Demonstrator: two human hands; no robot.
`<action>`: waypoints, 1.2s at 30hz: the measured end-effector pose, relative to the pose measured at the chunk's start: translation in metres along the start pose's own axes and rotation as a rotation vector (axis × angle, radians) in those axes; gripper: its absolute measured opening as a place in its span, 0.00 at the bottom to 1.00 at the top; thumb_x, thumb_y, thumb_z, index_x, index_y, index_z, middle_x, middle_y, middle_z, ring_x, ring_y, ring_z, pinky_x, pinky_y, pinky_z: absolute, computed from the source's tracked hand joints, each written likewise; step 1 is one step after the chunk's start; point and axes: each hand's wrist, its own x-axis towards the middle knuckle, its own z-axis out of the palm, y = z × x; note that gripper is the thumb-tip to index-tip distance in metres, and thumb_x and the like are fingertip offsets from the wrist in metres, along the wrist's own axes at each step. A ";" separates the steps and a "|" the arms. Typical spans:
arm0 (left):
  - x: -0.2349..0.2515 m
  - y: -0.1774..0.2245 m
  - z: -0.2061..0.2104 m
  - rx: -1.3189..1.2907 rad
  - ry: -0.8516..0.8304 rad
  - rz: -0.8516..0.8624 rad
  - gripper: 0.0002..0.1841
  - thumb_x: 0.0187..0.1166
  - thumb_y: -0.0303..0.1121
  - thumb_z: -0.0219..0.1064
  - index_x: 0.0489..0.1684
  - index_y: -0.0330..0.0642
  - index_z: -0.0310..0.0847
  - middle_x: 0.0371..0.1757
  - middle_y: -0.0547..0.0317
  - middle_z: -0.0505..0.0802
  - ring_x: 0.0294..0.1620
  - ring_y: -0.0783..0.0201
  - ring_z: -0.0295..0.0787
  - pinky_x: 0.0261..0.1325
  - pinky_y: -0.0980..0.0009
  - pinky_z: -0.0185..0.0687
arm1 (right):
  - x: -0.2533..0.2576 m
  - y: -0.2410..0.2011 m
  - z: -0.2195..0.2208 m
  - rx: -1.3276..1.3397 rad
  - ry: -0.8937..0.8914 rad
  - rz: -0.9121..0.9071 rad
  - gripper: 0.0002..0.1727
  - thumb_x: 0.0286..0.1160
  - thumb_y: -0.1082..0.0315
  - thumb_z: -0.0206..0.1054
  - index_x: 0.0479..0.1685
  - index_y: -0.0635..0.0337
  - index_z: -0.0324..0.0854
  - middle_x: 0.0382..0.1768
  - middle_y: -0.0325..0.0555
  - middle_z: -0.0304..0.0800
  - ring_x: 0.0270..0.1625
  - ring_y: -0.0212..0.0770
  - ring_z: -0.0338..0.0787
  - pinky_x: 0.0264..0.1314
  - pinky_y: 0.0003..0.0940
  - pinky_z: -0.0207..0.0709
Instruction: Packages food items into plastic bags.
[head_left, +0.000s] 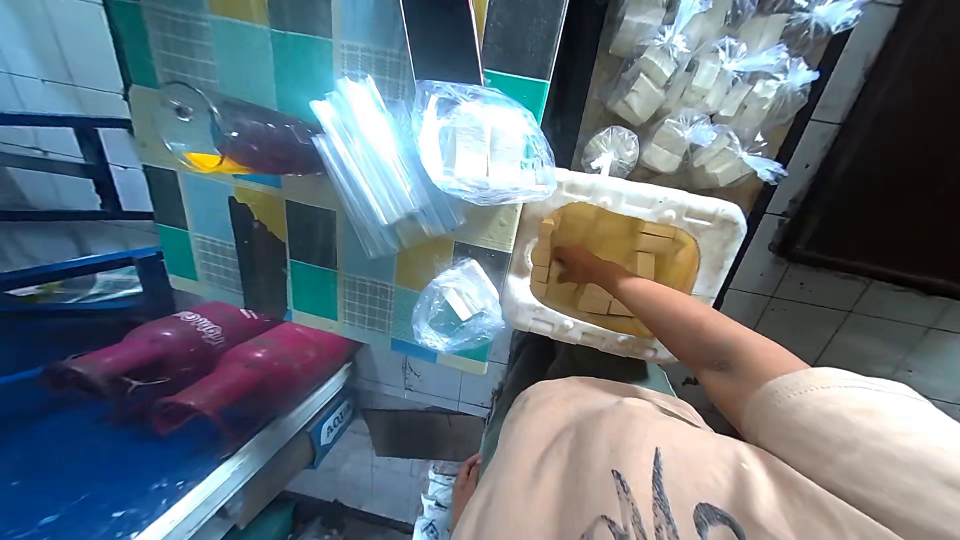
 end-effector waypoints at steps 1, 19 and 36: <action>0.001 0.001 -0.001 -0.019 0.005 -0.003 0.17 0.90 0.30 0.56 0.66 0.28 0.81 0.60 0.38 0.91 0.61 0.53 0.88 0.69 0.55 0.80 | -0.003 -0.004 -0.002 -0.012 -0.014 0.013 0.27 0.72 0.73 0.76 0.71 0.72 0.76 0.61 0.73 0.85 0.67 0.70 0.85 0.71 0.67 0.73; -0.041 0.300 -0.031 0.074 0.295 1.159 0.16 0.77 0.31 0.62 0.51 0.26 0.88 0.69 0.28 0.80 0.65 0.59 0.84 0.65 0.72 0.81 | -0.037 -0.015 0.008 -0.008 0.247 0.123 0.29 0.70 0.74 0.76 0.72 0.71 0.76 0.63 0.74 0.85 0.68 0.74 0.84 0.71 0.73 0.73; -0.044 0.445 -0.023 0.722 0.200 0.935 0.22 0.85 0.22 0.56 0.78 0.35 0.76 0.81 0.37 0.77 0.65 0.37 0.86 0.65 0.41 0.81 | -0.179 -0.136 -0.002 1.065 0.662 -0.431 0.25 0.73 0.82 0.67 0.70 0.60 0.71 0.48 0.43 0.92 0.46 0.34 0.94 0.51 0.34 0.90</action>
